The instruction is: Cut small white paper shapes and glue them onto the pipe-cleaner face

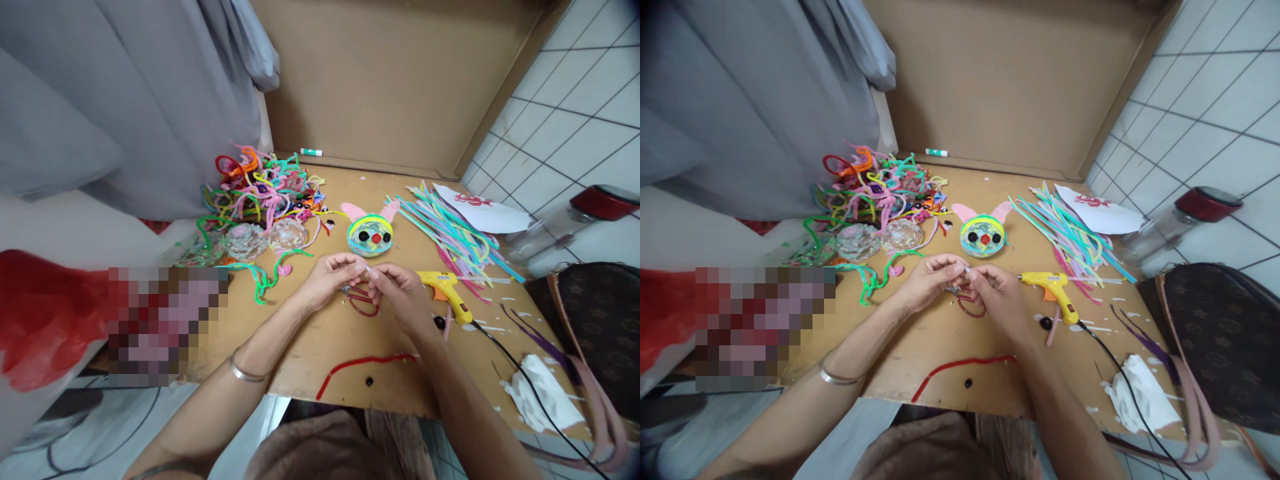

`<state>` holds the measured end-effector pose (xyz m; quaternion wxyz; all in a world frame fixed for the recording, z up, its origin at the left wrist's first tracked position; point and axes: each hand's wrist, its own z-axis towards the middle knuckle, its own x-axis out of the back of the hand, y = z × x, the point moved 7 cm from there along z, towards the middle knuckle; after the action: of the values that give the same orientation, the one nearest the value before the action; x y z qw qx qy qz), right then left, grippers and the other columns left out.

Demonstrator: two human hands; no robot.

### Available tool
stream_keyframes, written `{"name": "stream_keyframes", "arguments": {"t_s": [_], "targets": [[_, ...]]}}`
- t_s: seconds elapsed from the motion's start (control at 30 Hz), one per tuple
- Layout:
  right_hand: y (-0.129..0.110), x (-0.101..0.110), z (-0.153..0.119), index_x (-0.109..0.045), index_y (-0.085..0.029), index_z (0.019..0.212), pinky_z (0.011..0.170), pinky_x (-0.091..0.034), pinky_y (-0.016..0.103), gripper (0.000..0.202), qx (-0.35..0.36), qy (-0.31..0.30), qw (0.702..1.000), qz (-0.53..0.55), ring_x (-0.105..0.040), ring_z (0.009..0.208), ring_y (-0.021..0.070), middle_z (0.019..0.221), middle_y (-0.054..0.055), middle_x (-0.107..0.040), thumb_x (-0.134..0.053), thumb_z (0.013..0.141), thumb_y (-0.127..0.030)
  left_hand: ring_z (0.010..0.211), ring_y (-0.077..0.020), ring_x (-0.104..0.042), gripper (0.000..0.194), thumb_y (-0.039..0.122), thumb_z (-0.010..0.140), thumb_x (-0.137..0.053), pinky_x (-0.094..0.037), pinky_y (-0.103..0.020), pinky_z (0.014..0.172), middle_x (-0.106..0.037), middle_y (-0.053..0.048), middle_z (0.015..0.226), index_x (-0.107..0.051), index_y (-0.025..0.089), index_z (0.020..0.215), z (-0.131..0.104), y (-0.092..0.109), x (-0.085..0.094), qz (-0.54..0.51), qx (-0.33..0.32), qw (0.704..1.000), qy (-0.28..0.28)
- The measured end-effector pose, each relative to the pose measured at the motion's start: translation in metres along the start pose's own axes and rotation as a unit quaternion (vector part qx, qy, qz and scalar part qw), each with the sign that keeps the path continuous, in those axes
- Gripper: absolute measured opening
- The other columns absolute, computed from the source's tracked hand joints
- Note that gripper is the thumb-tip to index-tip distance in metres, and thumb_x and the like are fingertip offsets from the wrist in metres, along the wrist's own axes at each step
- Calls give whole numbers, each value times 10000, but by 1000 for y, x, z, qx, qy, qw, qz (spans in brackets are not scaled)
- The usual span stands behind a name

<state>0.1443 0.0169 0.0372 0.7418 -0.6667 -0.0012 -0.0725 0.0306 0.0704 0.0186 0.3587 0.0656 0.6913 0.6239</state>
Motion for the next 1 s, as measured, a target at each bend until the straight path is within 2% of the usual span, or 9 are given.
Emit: {"name": "stream_keyframes", "arguments": {"t_s": [0.27,0.43,0.7,0.9,1.0], "targets": [[11,-5,1,-645,-178,716,416,-399,201,243,-77,-33,990,113,-506,475,95,582,-11,-593,-666,749,-418,554,-52,-478,307,386,653,-777,-353,-202,567,-614,-5,642,-697,113,769,-1,2,-3,14,4,1000,-16],[10,-5,0,-628,-168,646,386,-386,190,255,-112,-8,981,161,-522,482,98,603,-6,-591,-717,666,-407,573,-56,-506,322,377,627,-792,-379,-205,588,-653,-29,703,-705,110,786,-2,1,-2,20,16,1000,0],[11,-3,0,-619,-168,626,403,-384,196,198,-116,12,984,133,-515,480,101,574,-10,-579,-679,668,-352,542,-63,-510,344,383,590,-797,-393,-202,567,-631,-17,632,-687,103,755,-2,-3,0,36,35,999,17],[11,5,2,-630,-181,669,455,-402,205,154,-42,22,999,27,-510,494,102,561,-17,-579,-615,757,-306,523,-56,-506,323,377,614,-779,-389,-197,556,-632,-18,629,-686,101,753,-2,-6,0,43,45,998,25],[10,6,1,-633,-183,694,458,-394,209,152,-31,26,999,-13,-498,479,100,550,-25,-573,-605,772,-310,516,-51,-504,327,383,609,-784,-385,-192,546,-635,-17,636,-682,102,742,-2,-6,1,35,45,998,31]]}}
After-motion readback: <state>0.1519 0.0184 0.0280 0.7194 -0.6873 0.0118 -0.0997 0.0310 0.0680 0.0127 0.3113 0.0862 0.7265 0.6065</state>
